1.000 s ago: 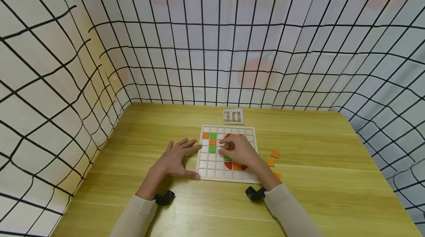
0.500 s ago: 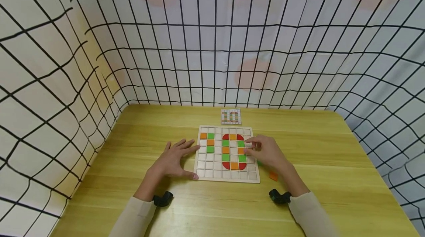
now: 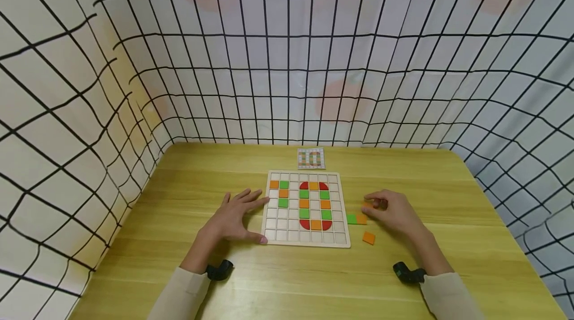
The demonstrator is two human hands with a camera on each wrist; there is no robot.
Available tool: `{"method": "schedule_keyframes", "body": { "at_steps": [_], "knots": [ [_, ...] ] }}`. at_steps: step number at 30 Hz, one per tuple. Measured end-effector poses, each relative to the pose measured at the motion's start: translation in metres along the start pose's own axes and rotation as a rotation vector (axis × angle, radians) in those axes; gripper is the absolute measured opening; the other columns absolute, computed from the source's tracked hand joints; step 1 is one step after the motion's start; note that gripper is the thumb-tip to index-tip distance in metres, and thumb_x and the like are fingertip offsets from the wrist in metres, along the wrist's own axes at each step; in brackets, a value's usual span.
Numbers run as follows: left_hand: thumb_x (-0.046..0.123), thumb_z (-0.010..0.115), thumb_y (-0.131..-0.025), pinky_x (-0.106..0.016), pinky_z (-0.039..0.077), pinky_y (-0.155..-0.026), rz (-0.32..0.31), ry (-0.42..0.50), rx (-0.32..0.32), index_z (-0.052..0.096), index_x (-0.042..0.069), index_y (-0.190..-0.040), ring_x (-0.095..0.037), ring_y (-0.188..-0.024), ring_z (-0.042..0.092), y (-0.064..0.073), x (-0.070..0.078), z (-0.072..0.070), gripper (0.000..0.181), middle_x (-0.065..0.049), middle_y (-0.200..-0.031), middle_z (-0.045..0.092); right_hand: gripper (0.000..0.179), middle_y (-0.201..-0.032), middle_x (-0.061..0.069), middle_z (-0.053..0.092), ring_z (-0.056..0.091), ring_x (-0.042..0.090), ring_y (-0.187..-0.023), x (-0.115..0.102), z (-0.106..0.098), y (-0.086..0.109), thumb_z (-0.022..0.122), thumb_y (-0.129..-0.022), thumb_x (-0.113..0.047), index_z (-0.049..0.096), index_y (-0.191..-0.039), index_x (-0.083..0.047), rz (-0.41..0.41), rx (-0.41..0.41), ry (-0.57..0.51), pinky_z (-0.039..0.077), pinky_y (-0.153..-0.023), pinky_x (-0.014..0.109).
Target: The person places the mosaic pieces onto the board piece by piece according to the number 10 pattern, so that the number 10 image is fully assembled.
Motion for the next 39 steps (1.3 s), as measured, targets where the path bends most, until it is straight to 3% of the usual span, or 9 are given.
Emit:
{"method": "schedule_keyframes", "body": {
  "at_steps": [5,12,16,39],
  "knots": [
    [0.081,0.078,-0.064,-0.077,0.005,-0.120,0.005,0.004,0.001,0.042,0.037,-0.158,-0.036,-0.159,0.021,0.001,-0.001,-0.001,0.110,-0.001,-0.170,0.031,0.035,-0.092,-0.002,0.067,0.054,0.016,-0.082,0.010,-0.004,0.004,0.079,-0.092,-0.039,0.078,-0.115,-0.013,0.003,-0.006,0.003,0.047,-0.073,0.030],
    [0.081,0.078,-0.065,-0.077,0.005,-0.120,0.005,0.004,0.003,0.042,0.037,-0.158,-0.036,-0.159,0.021,0.001,-0.001,0.000,0.109,-0.001,-0.170,0.031,0.045,-0.099,-0.001,0.070,0.058,0.015,-0.088,0.017,-0.006,0.008,0.078,-0.091,-0.045,0.075,-0.122,-0.012,0.008,-0.029,0.006,0.050,-0.076,0.031],
    [0.081,0.078,-0.065,-0.078,0.006,-0.120,0.006,0.002,0.003,0.042,0.036,-0.158,-0.037,-0.159,0.022,0.001,0.000,-0.001,0.109,-0.002,-0.170,0.031,0.040,-0.100,-0.002,0.070,0.059,0.013,-0.087,0.019,-0.006,0.009,0.077,-0.093,-0.043,0.076,-0.121,-0.013,-0.005,-0.035,0.022,0.050,-0.076,0.029],
    [0.081,0.078,-0.065,-0.078,0.007,-0.119,0.008,-0.002,0.004,0.042,0.036,-0.158,-0.037,-0.159,0.022,0.003,0.002,-0.002,0.109,-0.002,-0.169,0.031,0.033,-0.098,-0.001,0.070,0.060,0.014,-0.086,0.012,-0.002,0.001,0.076,-0.095,-0.033,0.074,-0.117,-0.008,-0.026,-0.027,0.022,0.054,-0.078,0.030]
  ]
}}
Point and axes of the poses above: each hand's wrist, its own y-axis away from the middle knuckle, its own z-axis out of the palm, x = y × z, the point moved 6 cm from there along -y, towards the middle knuckle
